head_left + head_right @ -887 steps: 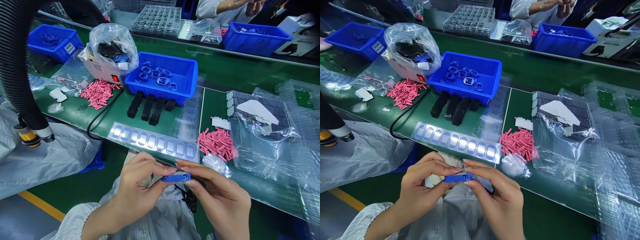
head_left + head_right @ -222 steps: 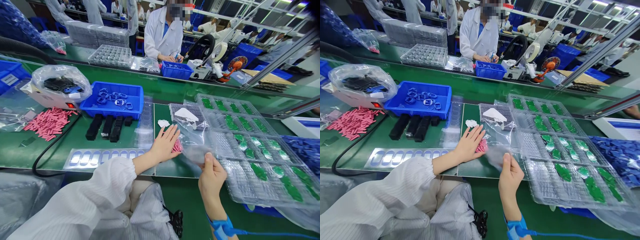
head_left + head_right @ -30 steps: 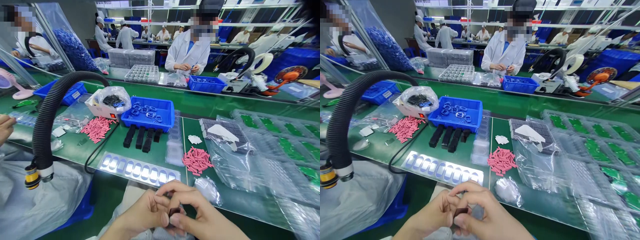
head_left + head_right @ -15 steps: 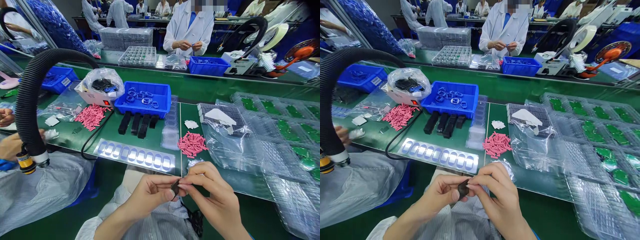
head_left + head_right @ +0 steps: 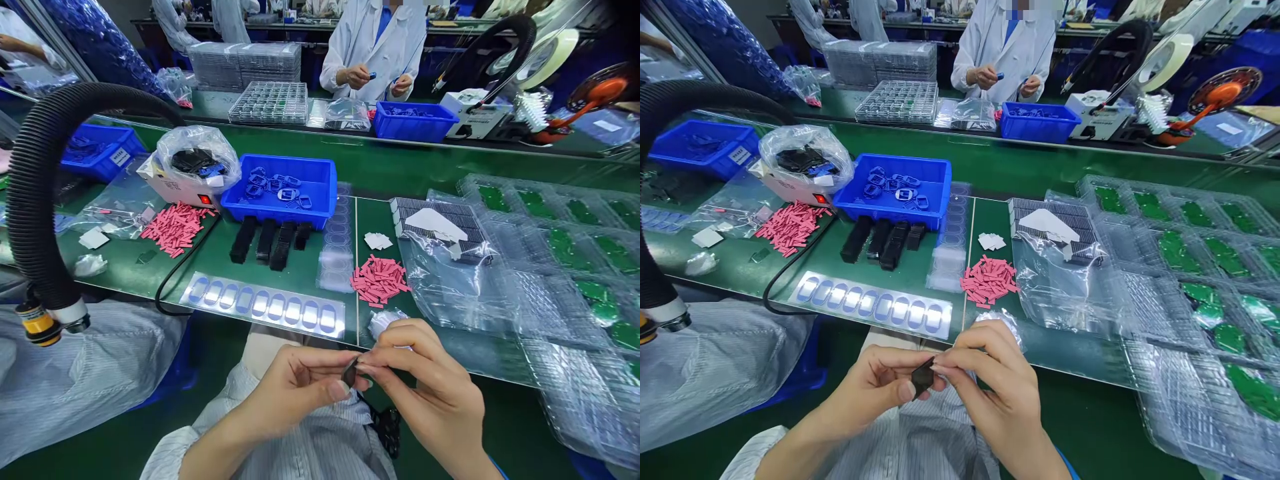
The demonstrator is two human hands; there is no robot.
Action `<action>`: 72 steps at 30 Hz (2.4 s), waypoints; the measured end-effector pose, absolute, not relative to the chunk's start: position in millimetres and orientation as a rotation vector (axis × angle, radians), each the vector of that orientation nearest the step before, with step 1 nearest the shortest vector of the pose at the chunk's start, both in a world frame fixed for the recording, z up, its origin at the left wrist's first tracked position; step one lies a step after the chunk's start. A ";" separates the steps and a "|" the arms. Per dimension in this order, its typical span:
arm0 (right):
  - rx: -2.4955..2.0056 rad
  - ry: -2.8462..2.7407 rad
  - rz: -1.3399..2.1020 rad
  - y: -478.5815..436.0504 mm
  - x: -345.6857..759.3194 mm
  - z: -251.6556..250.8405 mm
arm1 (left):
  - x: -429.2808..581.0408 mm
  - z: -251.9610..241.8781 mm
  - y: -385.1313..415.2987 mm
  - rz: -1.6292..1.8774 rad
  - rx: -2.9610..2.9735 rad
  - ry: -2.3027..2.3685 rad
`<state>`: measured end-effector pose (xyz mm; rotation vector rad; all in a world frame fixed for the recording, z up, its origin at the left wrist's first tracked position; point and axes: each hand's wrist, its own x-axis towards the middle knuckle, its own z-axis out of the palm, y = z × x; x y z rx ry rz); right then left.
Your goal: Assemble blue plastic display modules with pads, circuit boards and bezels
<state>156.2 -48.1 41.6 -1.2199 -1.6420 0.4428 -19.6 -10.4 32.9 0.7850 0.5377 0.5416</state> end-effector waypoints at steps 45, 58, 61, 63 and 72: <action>-1.616 -2.009 -0.334 -70.6 188.7 -21.4 | -8.9 20.0 -15.0 0.751 0.443 0.833; -1.025 -1.484 0.784 -58.4 138.2 25.2 | -8.9 19.5 -26.2 0.542 0.526 0.456; -0.954 -1.220 1.136 -64.4 134.0 24.0 | -0.3 20.5 -32.1 0.496 0.377 0.369; -0.983 -1.201 1.150 -66.8 135.9 25.6 | 4.5 21.0 -34.7 0.532 0.333 0.390; -1.338 -1.679 0.347 -61.8 161.4 42.2 | -2.4 17.5 -31.2 0.627 0.554 0.573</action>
